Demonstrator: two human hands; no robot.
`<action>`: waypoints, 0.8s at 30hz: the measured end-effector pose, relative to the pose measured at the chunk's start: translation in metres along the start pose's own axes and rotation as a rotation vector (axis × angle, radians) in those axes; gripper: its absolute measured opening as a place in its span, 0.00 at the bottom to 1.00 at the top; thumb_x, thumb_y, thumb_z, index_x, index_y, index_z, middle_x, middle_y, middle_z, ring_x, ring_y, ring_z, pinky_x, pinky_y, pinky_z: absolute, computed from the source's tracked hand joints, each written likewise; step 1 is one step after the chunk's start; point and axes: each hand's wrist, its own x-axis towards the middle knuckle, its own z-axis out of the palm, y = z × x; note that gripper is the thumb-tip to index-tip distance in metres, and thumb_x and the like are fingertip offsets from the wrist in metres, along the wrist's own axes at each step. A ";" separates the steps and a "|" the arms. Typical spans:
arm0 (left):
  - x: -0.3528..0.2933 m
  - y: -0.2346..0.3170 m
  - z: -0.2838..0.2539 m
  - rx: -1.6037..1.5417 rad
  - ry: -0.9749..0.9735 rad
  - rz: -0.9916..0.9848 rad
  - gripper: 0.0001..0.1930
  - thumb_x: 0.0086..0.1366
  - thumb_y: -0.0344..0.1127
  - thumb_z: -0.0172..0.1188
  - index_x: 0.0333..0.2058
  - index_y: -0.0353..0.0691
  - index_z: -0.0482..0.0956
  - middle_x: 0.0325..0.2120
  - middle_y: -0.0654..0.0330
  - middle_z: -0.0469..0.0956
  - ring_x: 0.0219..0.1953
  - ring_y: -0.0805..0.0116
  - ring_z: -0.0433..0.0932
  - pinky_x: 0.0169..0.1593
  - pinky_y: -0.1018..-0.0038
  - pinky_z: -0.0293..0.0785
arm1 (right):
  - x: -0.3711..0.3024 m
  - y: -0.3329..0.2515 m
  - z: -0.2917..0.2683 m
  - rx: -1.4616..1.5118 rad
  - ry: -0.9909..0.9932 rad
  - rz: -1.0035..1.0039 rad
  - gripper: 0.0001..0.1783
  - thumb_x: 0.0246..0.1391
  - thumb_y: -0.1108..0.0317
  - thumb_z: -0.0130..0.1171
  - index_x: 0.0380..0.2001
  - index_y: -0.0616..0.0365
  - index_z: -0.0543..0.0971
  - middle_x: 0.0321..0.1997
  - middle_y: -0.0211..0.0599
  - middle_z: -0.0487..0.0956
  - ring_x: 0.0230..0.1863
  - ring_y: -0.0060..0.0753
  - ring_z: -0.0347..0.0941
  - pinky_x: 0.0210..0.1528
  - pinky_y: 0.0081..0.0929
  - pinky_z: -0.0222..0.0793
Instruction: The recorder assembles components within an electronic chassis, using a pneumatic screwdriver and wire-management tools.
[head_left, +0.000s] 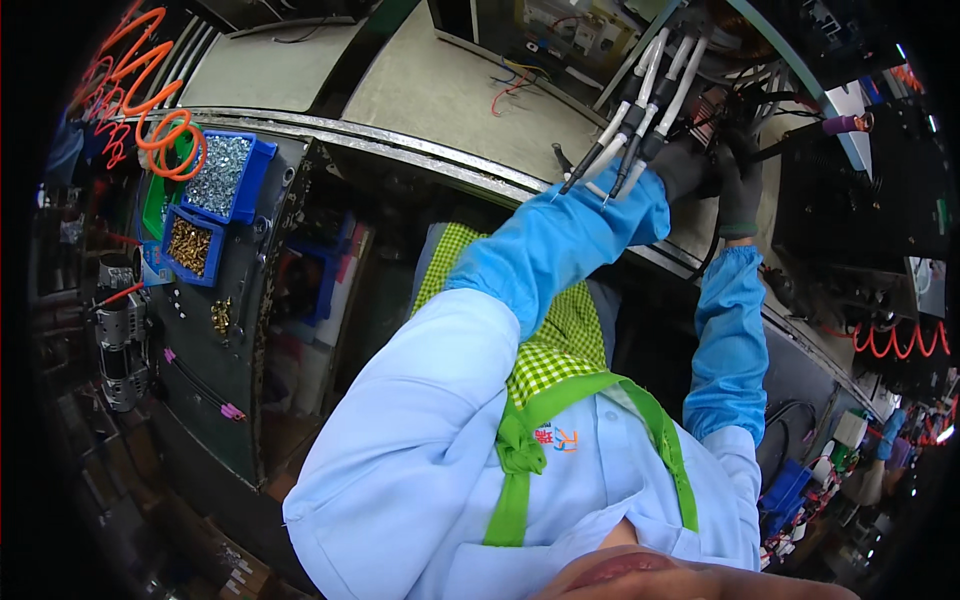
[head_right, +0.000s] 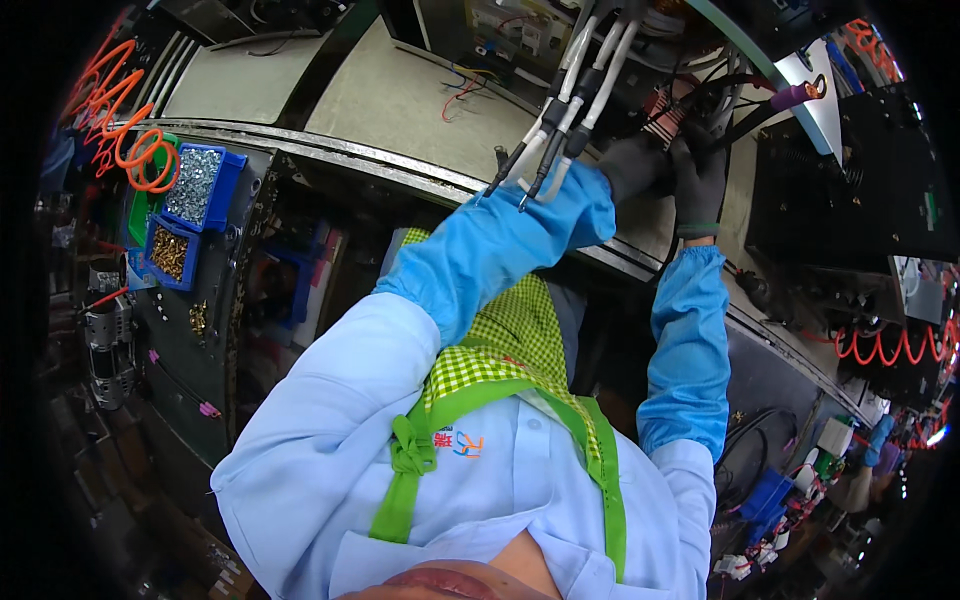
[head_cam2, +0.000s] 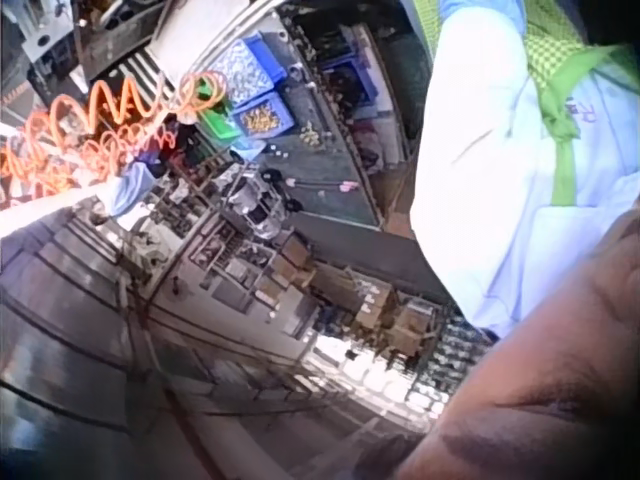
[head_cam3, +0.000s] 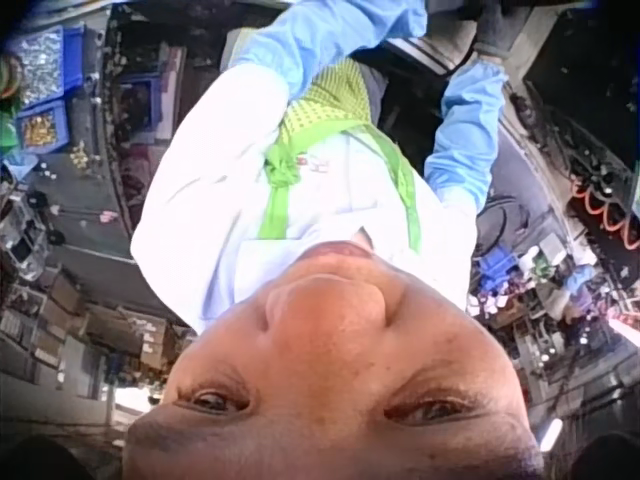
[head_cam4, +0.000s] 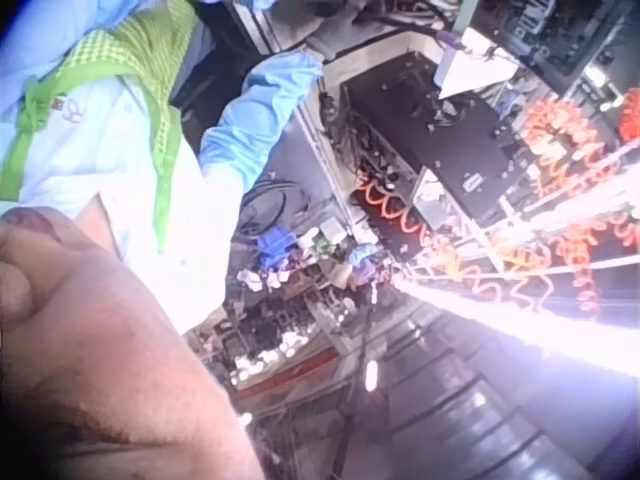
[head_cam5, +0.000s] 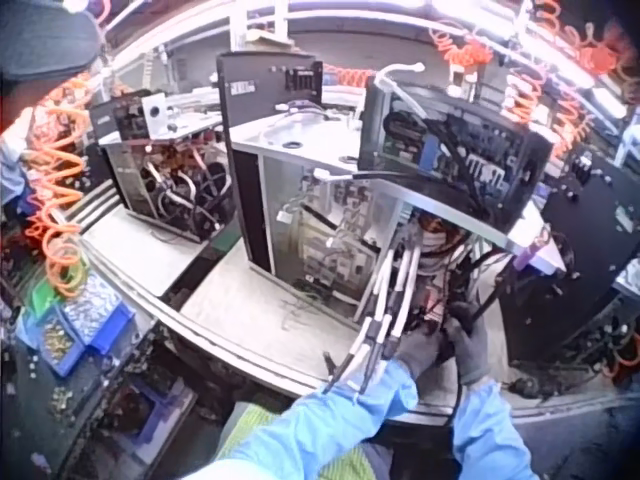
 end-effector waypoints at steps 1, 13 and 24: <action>0.012 -0.013 -0.001 0.501 -0.089 0.181 0.17 0.58 0.45 0.55 0.41 0.41 0.78 0.35 0.51 0.79 0.37 0.58 0.79 0.42 0.67 0.76 | 0.003 -0.007 0.008 -0.005 -0.018 -0.029 0.16 0.54 0.69 0.56 0.45 0.61 0.75 0.47 0.35 0.74 0.48 0.27 0.69 0.51 0.24 0.63; -0.052 0.038 -0.015 0.116 -0.088 0.110 0.19 0.58 0.32 0.50 0.50 0.41 0.71 0.41 0.47 0.77 0.46 0.51 0.75 0.49 0.63 0.71 | 0.002 -0.003 0.000 0.084 -0.092 0.044 0.17 0.57 0.67 0.54 0.49 0.61 0.73 0.45 0.35 0.74 0.39 0.23 0.71 0.36 0.21 0.70; -0.311 0.162 -0.371 0.211 0.368 0.067 0.14 0.64 0.39 0.50 0.43 0.36 0.75 0.33 0.58 0.76 0.34 0.74 0.76 0.33 0.79 0.71 | -0.002 -0.019 0.013 0.034 -0.092 -0.019 0.19 0.59 0.67 0.51 0.53 0.59 0.71 0.51 0.33 0.73 0.42 0.21 0.70 0.36 0.16 0.69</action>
